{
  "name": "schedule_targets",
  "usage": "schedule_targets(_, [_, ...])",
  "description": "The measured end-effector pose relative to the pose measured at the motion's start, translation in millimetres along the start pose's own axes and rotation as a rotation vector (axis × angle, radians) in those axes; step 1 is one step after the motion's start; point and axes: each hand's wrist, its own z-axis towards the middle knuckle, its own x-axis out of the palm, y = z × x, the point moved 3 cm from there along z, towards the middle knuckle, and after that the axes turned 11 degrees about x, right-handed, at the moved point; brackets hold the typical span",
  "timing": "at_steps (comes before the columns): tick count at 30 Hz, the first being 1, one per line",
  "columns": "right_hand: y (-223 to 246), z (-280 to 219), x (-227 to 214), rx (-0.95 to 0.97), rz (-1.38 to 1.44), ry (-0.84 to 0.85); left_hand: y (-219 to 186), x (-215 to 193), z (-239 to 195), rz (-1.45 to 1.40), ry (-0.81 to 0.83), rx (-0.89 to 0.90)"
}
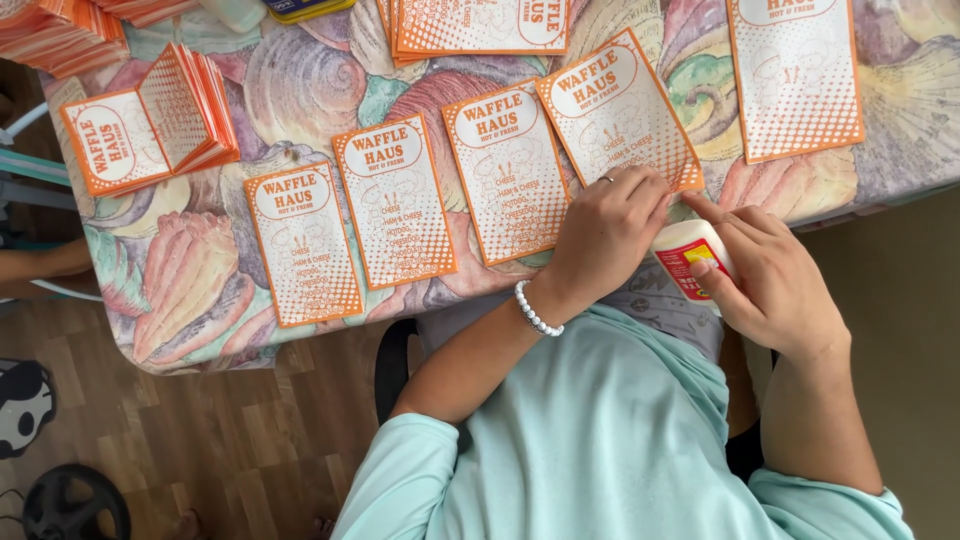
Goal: Folding and applying glue to paper sleeves to assemble them.
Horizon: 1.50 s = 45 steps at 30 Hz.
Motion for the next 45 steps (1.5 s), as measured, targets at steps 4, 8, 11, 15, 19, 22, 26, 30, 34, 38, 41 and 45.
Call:
schedule_targets(4, [-0.7, -0.3, 1.7, -0.014, 0.001, -0.015, -8.8, -19.1, 10.6, 0.103, -0.070, 0.083])
schedule_targets(8, [-0.4, -1.3, 2.4, -0.004, -0.018, -0.043, -10.6, -30.9, 11.6, 0.022, -0.164, 0.062])
schedule_targets(11, [-1.8, -4.7, -0.4, 0.036, -0.074, -0.090, -15.0, -58.0, 1.2, -0.078, -0.246, 0.054])
schedule_targets(15, [-7.6, -11.4, 0.4, -0.030, -0.118, -0.151, -10.6, -69.5, -28.0, -0.078, -0.306, -0.119])
schedule_targets(19, [-10.4, -13.2, 2.9, -0.030, -0.208, -0.190, -3.4, -76.2, -28.2, 0.294, 0.088, 0.006])
schedule_targets(22, [-14.5, -14.2, 4.0, -0.047, -0.285, -0.210, -3.8, -81.4, -4.2, 0.463, 0.556, 0.222])
schedule_targets(26, [-10.6, -9.3, 0.6, -0.097, -0.346, -0.212, -7.4, -76.3, 41.8, 0.424, 0.716, 0.529])
schedule_targets(30, [2.1, -2.2, -7.3, -0.165, -0.379, -0.200, 25.9, 7.5, 55.5, 0.169, 0.579, 0.684])
schedule_targets(34, [5.5, -2.3, -8.0, -0.219, -0.202, -0.161, 30.8, 41.3, 74.1, 0.112, 0.628, 0.720])
schedule_targets(38, [-8.5, -13.2, 2.6, -0.176, -0.279, -0.237, 27.3, 28.0, 83.7, 0.190, 0.496, 0.801])
schedule_targets(41, [-14.1, -16.2, 4.4, -0.114, -0.349, -0.315, 16.6, -13.3, 83.7, 0.144, 0.406, 0.851])
schedule_targets(45, [-25.7, -14.3, -3.7, -0.077, -0.265, -0.273, 8.9, -68.6, 58.2, 0.236, 0.311, 0.810])
